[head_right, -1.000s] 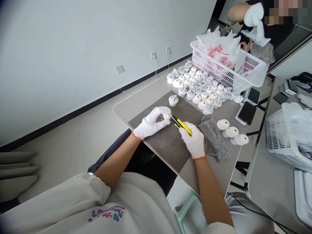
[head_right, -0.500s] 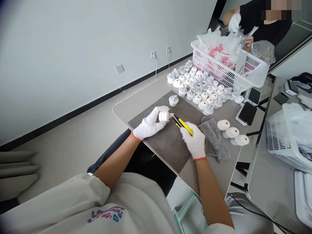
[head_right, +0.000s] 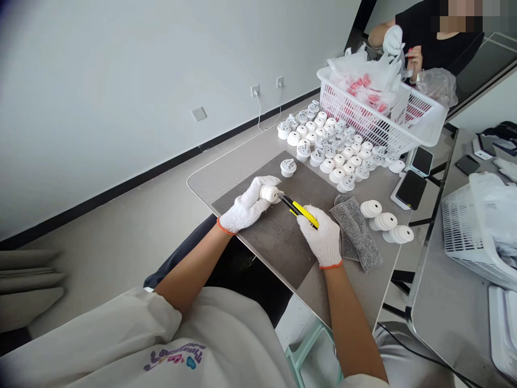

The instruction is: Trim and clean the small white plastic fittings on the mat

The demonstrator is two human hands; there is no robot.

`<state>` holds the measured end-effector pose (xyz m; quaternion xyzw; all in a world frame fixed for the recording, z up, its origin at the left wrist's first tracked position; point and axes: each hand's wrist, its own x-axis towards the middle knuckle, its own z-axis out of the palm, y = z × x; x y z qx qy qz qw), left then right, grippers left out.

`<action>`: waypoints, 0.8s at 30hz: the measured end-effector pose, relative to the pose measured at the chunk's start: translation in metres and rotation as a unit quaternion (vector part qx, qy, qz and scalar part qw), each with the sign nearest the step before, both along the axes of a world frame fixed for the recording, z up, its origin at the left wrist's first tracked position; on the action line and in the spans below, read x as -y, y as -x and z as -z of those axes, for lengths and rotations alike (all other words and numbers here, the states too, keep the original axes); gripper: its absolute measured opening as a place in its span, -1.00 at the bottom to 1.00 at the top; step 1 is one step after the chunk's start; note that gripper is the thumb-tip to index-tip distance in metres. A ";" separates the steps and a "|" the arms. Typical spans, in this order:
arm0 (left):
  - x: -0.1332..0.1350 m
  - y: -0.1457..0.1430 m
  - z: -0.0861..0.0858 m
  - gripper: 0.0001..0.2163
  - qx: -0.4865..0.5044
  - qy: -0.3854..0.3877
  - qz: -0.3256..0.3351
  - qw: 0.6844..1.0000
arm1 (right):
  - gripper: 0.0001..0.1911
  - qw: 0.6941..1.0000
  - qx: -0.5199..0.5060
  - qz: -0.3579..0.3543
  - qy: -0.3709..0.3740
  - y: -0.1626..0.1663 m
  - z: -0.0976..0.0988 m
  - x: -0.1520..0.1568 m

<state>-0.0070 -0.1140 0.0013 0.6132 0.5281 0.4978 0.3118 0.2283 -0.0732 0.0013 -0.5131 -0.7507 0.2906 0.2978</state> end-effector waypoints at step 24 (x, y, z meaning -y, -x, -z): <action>0.000 -0.003 -0.007 -0.53 0.114 0.036 0.061 0.991 | -0.60 0.954 0.168 -0.058 -0.239 -0.012 0.002 -0.002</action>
